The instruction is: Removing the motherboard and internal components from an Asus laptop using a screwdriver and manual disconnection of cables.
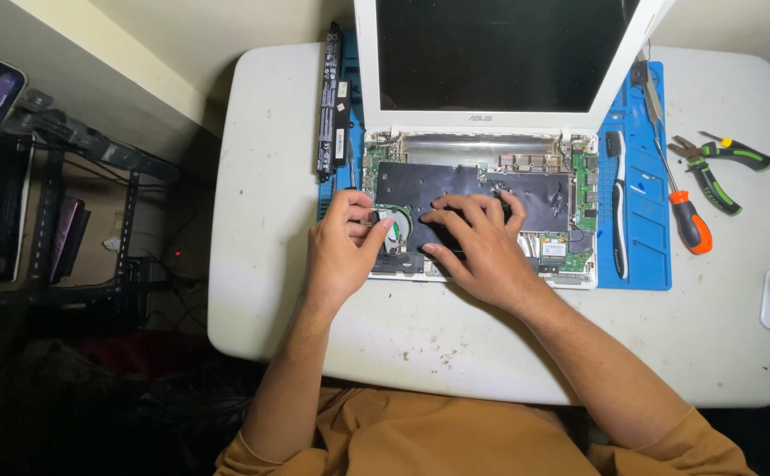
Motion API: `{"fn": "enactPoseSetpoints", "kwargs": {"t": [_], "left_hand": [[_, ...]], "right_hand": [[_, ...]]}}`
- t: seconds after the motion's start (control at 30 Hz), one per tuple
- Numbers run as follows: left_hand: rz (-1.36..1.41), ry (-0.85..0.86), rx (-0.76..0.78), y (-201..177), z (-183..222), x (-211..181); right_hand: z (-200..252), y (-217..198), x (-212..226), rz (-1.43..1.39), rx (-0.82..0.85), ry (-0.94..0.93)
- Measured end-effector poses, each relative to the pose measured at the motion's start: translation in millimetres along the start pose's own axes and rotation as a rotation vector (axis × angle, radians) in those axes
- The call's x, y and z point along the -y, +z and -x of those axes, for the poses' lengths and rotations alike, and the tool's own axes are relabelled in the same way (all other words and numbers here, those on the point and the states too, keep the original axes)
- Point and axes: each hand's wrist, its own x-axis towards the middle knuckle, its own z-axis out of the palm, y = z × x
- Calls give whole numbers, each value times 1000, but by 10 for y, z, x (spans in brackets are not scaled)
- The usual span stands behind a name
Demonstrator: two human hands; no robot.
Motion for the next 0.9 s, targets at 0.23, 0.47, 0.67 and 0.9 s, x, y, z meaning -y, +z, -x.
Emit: {"fn": "enactPoseSetpoints", "kwargs": {"t": [0.23, 0.47, 0.67, 0.9], "left_hand": [[-19, 159, -15, 63, -18, 166], [-55, 229, 0, 147, -23, 188], [-20, 262, -100, 205, -55, 152], [-37, 293, -136, 300, -61, 235]], "right_hand": [[40, 66, -21, 112, 34, -123], [40, 80, -32, 145, 23, -180], [53, 99, -29, 170, 30, -193], [36, 62, 16, 193, 61, -186]]}}
